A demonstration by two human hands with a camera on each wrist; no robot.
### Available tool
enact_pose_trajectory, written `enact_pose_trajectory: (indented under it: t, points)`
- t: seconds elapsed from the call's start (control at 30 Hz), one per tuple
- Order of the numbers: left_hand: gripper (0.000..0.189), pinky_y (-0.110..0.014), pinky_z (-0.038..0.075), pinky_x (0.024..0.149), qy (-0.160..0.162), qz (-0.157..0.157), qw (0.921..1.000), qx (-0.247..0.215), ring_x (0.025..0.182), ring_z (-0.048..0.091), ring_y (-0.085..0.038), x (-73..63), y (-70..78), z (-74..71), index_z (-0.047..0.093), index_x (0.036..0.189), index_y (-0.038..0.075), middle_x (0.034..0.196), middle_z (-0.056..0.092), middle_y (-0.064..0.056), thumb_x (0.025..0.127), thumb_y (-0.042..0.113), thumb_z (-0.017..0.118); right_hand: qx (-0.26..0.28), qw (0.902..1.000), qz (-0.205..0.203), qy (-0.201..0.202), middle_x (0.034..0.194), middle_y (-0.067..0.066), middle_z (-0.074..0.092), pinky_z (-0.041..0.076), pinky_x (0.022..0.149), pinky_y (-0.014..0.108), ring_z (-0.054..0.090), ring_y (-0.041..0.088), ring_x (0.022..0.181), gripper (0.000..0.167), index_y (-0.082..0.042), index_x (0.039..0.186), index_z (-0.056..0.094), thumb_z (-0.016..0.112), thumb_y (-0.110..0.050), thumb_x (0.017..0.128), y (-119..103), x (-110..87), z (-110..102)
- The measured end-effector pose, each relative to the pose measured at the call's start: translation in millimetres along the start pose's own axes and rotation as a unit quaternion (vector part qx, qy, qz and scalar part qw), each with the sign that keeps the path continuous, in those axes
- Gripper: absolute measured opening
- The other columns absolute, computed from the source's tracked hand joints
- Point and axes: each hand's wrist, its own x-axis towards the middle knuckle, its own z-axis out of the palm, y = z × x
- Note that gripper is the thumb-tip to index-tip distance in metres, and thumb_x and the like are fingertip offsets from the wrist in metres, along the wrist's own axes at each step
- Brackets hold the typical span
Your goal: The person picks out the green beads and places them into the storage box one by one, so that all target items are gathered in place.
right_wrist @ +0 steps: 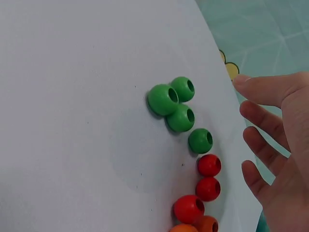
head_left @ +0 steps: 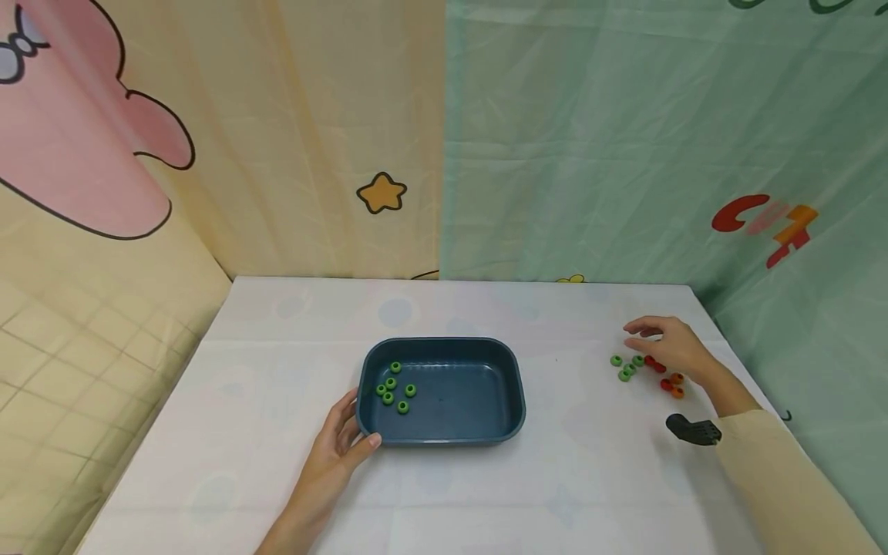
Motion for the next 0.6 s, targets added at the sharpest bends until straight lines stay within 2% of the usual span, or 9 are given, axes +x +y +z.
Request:
enact_pose_trajectory:
  t: [0.07, 0.2, 0.3, 0.37, 0.47, 0.53, 0.6]
  points:
    - [0.082, -0.021, 0.049, 0.098, 0.000, 0.000, 1.0000, 0.000, 0.146, 0.036, -0.030, -0.1, -0.3, 0.0, 0.028, 0.161, 0.018, 0.161, 0.030, -0.013, 0.095, 0.000, 0.073, 0.001, 1.0000, 0.007, -0.007, 0.137, 0.031, 0.053, 0.055, 0.084, 0.046, 0.050, 0.046, 0.121, 0.045, 0.001, 0.131, 0.066, 0.068, -0.034, 0.102, 6.2, -2.0, -2.0]
    - [0.082, -0.021, 0.048, 0.098, -0.001, 0.002, 1.0000, -0.002, 0.145, 0.036, -0.029, -0.3, -1.1, -0.2, 0.028, 0.161, 0.019, 0.161, 0.030, -0.012, 0.095, 0.001, 0.073, 0.024, 0.9991, 0.024, -0.026, 0.134, 0.033, 0.054, 0.056, 0.071, 0.037, 0.062, 0.036, 0.096, 0.041, 0.001, 0.131, 0.067, 0.068, -0.029, 0.102, 16.2, -6.8, -3.8]
    - [0.082, -0.021, 0.048, 0.098, -0.002, 0.004, 1.0000, -0.004, 0.145, 0.036, -0.029, -0.5, -1.4, -0.4, 0.028, 0.161, 0.019, 0.161, 0.030, -0.012, 0.095, 0.000, 0.073, 0.037, 0.9977, 0.028, -0.048, 0.132, 0.032, 0.055, 0.055, 0.067, 0.035, 0.061, 0.029, 0.086, 0.040, 0.003, 0.131, 0.066, 0.069, -0.022, 0.101, 23.1, -9.9, -2.8]
    - [0.081, -0.021, 0.048, 0.098, -0.002, 0.004, 1.0000, -0.004, 0.145, 0.036, -0.029, -0.5, -1.4, -0.4, 0.028, 0.161, 0.019, 0.161, 0.030, -0.012, 0.095, 0.001, 0.073, 0.026, 0.9976, 0.018, -0.061, 0.134, 0.032, 0.055, 0.056, 0.079, 0.043, 0.060, 0.034, 0.098, 0.039, 0.003, 0.131, 0.066, 0.070, -0.020, 0.100, 27.5, -11.3, -1.7]
    - [0.081, -0.021, 0.049, 0.098, -0.003, 0.006, 1.0000, -0.004, 0.145, 0.036, -0.029, -0.5, -1.5, -0.3, 0.029, 0.161, 0.019, 0.161, 0.030, -0.012, 0.095, 0.000, 0.072, 0.014, 0.9973, -0.001, -0.072, 0.140, 0.033, 0.051, 0.045, 0.097, 0.062, 0.051, 0.047, 0.120, 0.038, 0.003, 0.130, 0.067, 0.072, -0.018, 0.098, 33.2, -11.4, 0.6]
    - [0.081, -0.022, 0.049, 0.098, -0.003, 0.007, 1.0000, -0.006, 0.145, 0.036, -0.030, -0.6, -1.8, -0.2, 0.029, 0.161, 0.019, 0.160, 0.031, -0.012, 0.095, 0.000, 0.072, 0.008, 0.9973, -0.011, -0.072, 0.141, 0.034, 0.050, 0.035, 0.103, 0.070, 0.043, 0.052, 0.130, 0.038, 0.003, 0.129, 0.067, 0.073, -0.016, 0.097, 35.4, -10.6, 2.1]
    - [0.081, -0.022, 0.049, 0.098, -0.004, 0.007, 0.9999, -0.008, 0.144, 0.036, -0.030, -0.7, -2.2, -0.1, 0.029, 0.161, 0.019, 0.160, 0.031, -0.012, 0.095, -0.001, 0.071, 0.008, 0.9973, -0.011, -0.072, 0.140, 0.034, 0.049, 0.033, 0.104, 0.071, 0.041, 0.053, 0.130, 0.038, 0.003, 0.128, 0.067, 0.074, -0.015, 0.096, 36.9, -9.5, 3.6]
